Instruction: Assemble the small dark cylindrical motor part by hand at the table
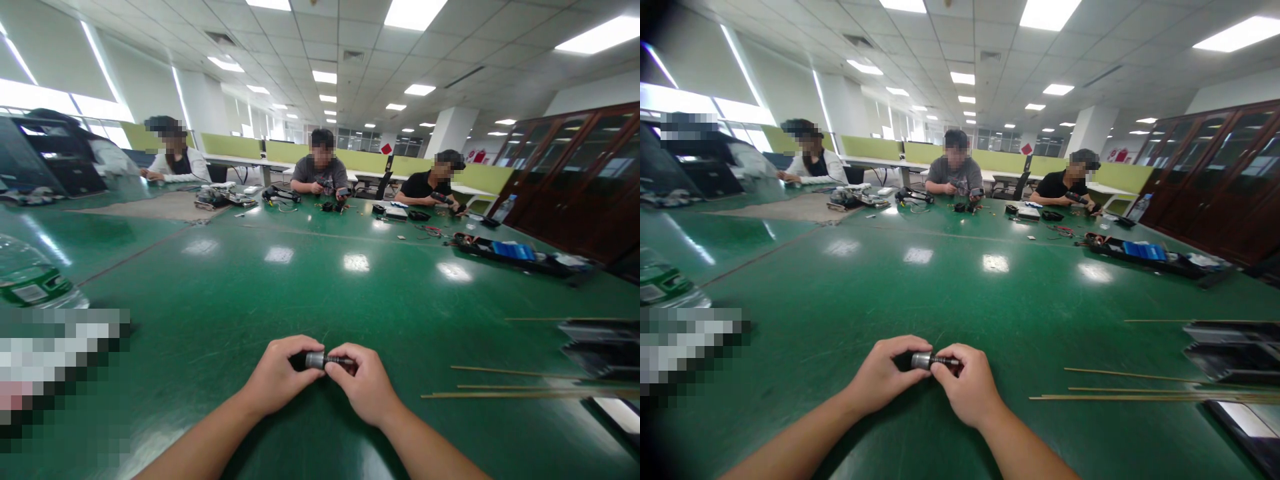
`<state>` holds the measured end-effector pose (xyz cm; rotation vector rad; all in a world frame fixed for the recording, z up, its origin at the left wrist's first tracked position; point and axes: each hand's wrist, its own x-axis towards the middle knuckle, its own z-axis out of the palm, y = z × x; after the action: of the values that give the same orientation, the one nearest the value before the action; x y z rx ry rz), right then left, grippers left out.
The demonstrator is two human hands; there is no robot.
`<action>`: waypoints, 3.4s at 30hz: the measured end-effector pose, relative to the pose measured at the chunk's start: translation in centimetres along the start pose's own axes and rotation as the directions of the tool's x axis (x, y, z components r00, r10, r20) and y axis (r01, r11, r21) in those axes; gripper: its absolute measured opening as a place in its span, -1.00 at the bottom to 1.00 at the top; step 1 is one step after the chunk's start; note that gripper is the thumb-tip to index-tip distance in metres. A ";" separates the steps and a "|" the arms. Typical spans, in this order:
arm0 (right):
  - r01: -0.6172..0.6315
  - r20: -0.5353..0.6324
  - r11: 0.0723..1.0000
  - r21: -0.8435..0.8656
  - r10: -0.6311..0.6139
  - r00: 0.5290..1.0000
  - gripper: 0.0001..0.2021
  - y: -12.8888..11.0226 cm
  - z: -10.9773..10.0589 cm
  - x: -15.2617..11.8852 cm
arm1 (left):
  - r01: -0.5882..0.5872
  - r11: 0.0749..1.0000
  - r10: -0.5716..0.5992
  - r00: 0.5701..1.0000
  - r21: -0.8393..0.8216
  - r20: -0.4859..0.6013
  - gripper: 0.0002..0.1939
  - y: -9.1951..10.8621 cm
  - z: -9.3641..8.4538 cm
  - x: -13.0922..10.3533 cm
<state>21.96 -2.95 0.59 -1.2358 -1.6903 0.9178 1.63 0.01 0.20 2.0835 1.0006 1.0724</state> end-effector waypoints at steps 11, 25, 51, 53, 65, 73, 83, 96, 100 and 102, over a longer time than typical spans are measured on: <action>0.015 -0.005 1.000 -0.004 -0.015 1.000 -0.92 -0.2 -0.1 0.0 | -0.047 0.999 0.047 0.999 -0.009 -0.015 -0.71 0.1 -0.1 0.0; 0.015 -0.010 1.000 0.014 -0.015 1.000 -0.91 0.0 -0.2 -0.1 | -0.041 0.999 0.041 0.999 0.015 -0.027 -0.72 0.3 -0.1 0.0; 0.009 -0.015 1.000 0.008 -0.009 1.000 -0.90 0.2 -0.3 -0.1 | -0.019 1.000 0.019 0.999 0.015 -0.028 -0.70 0.1 -0.2 0.1; 0.000 -0.012 1.000 0.011 0.000 1.000 -0.90 0.3 -0.2 -0.1 | -0.019 1.000 0.020 0.999 0.015 -0.027 -0.70 0.1 -0.2 0.1; 0.022 -0.017 1.000 0.007 -0.022 1.000 -0.92 0.3 -0.3 -0.1 | -0.033 0.999 0.033 0.999 0.014 -0.020 -0.69 -0.2 -0.1 0.1; 0.008 -0.023 1.000 -0.008 -0.008 1.000 -0.91 0.7 0.0 -0.1 | -0.038 0.999 0.038 0.999 0.001 -0.019 -0.70 0.0 -0.1 0.1; 0.005 -0.026 1.000 -0.012 -0.005 1.000 -0.92 0.7 -0.1 -0.1 | -0.039 0.999 0.039 0.999 0.001 -0.021 -0.70 0.0 -0.2 0.1; -0.010 -0.021 1.000 0.005 0.010 1.000 -0.91 0.7 0.1 0.0 | -0.034 0.999 0.034 0.999 0.004 -0.020 -0.69 -0.2 -0.1 0.1; -0.009 -0.023 1.000 0.009 0.009 1.000 -0.91 0.4 0.1 -0.1 | -0.040 0.999 0.040 0.999 0.000 -0.018 -0.69 0.0 -0.2 0.1; -0.009 -0.024 1.000 0.017 0.010 1.000 -0.91 0.3 0.0 -0.1 | -0.042 0.999 0.042 0.999 0.002 -0.013 -0.70 0.1 -0.2 0.1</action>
<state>22.08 -2.95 0.29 -1.2397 -1.6564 0.9179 1.50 0.07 0.43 2.1097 0.9683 1.1070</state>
